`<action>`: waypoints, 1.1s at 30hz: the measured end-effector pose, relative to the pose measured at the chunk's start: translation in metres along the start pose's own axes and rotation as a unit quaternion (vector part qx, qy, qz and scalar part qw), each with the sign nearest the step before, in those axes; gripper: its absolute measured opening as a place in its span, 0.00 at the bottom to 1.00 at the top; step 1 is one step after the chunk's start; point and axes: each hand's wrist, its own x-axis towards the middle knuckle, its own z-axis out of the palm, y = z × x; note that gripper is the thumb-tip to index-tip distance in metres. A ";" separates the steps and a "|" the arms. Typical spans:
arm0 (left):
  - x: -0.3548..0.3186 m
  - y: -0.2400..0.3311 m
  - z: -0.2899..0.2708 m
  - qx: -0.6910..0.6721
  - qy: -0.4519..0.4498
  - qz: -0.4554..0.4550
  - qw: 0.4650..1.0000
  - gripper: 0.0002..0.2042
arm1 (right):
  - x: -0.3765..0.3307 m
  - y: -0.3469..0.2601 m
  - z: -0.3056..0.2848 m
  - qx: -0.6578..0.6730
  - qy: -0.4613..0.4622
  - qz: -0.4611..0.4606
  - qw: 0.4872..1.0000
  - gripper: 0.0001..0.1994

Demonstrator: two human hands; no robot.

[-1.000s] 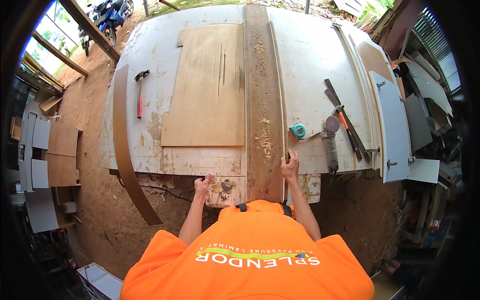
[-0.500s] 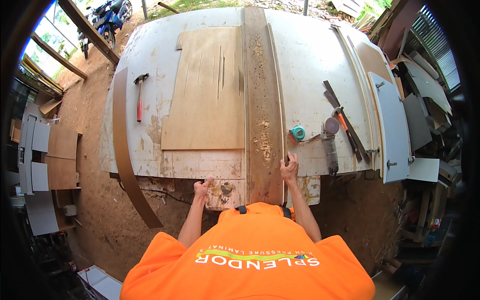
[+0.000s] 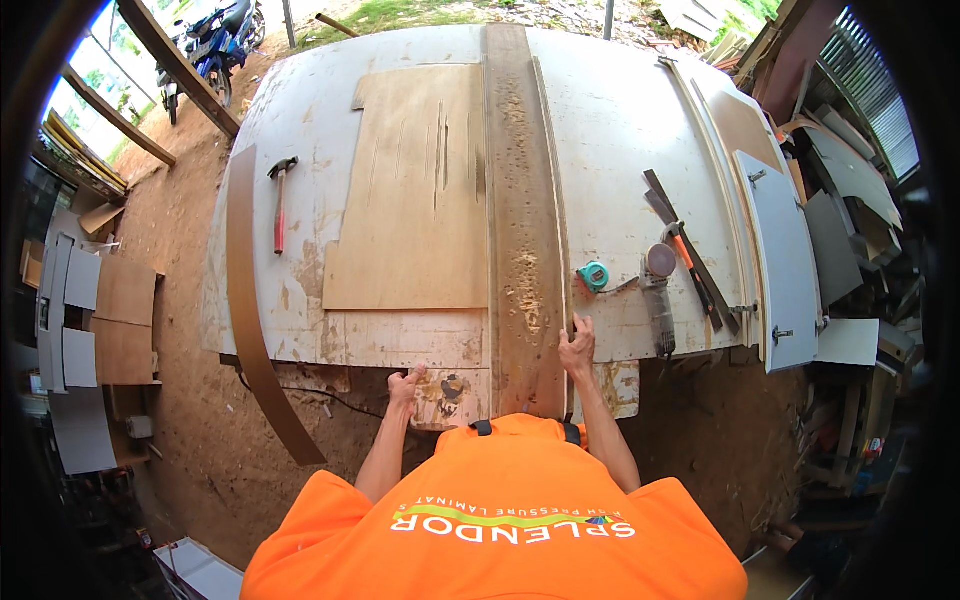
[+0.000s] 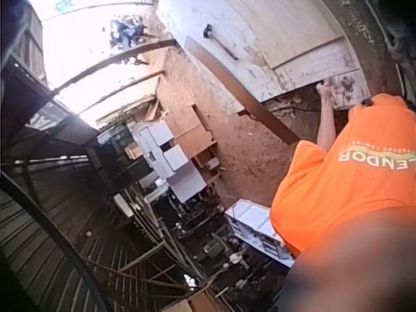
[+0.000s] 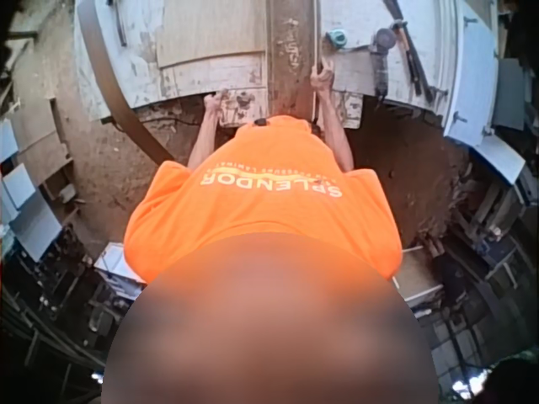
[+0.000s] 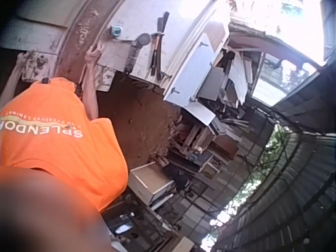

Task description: The person assembles a white cabinet frame by inserting wooden pieces into slots, then moves to a workbench to cut and fit a long wooden strip using a hammer and a circular saw. The person repeatedly aligns and taps the strip into place.

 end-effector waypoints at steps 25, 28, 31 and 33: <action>0.009 0.000 -0.002 0.007 0.012 0.008 1.000 0.22 | -0.002 0.023 0.012 0.036 0.072 -0.056 0.995 0.28; 0.016 -0.008 -0.004 0.017 0.006 0.009 1.000 0.17 | -0.002 0.017 0.002 0.020 0.028 -0.002 0.999 0.27; 0.028 -0.018 -0.004 0.007 0.017 0.054 0.998 0.18 | 0.000 0.009 -0.009 0.033 -0.020 0.031 0.999 0.26; 0.036 -0.023 -0.003 -0.012 0.025 0.025 0.999 0.21 | 0.000 0.007 -0.011 0.038 -0.036 0.043 0.998 0.27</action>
